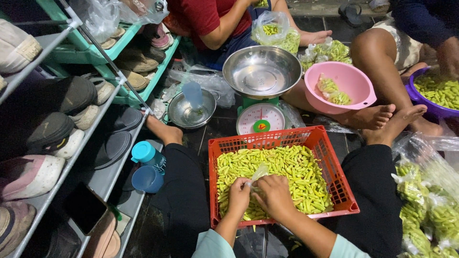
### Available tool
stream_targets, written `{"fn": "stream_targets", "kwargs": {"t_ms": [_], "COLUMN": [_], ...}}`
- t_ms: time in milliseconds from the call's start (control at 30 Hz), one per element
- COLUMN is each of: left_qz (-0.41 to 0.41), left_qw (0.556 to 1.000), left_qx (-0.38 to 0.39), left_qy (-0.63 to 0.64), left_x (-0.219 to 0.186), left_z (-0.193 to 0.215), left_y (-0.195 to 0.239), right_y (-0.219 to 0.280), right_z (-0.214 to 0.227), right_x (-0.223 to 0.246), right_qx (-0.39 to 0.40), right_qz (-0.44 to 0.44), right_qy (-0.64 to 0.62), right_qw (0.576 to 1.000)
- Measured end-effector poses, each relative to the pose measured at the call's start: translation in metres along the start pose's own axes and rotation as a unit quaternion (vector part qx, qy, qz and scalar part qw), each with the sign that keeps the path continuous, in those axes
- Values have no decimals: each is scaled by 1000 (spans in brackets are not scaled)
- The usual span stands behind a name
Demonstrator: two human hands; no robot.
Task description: The person sits on the floor and repeatedly scoops green beans from a red crate into small plastic bags. They tie each bag and place it on the floor beside them. Other people are also packaging beans nearby.
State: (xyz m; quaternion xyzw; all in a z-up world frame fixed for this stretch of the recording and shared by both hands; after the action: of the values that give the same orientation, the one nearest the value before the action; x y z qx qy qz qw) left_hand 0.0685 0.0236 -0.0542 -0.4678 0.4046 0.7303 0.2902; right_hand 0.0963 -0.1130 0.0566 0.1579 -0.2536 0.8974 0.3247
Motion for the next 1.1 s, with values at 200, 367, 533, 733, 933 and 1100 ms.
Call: {"fn": "stream_targets", "kwargs": {"t_ms": [200, 367, 533, 733, 933, 1100], "left_qz": [118, 114, 37, -85, -46, -22], "left_qw": [980, 979, 996, 996, 985, 991], "left_qx": [55, 36, 4, -9, 131, 95], "left_qy": [154, 163, 77, -34, 98, 90], "left_x": [14, 18, 22, 27, 23, 34], "left_z": [-13, -14, -12, -16, -26, -27], "left_y": [5, 2, -6, -21, -18, -25], "right_y": [1, -3, -5, -2, -3, 1], "right_z": [-40, -46, -43, -37, -35, -47], "right_x": [-30, -31, -39, -68, -74, -78], "right_qx": [27, 55, 14, 41, 17, 2], "right_qz": [-110, -136, -144, -323, -296, -232], "right_qy": [-182, -157, -159, -206, -315, -327], "right_qw": [977, 977, 977, 923, 902, 916]}}
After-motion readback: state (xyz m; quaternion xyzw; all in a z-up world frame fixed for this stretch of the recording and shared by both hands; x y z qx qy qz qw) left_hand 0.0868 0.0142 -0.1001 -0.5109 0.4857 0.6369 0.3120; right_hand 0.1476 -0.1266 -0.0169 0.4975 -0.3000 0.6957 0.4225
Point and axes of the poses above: each hand's wrist, its own y-axis away from the middle knuckle, its own z-axis out of the back of the hand, x = y × z, the point moved 7 cm from there along -y, towards the middle knuckle, and after that the axes turned 5 degrees about -y, right-handed, at the moved point
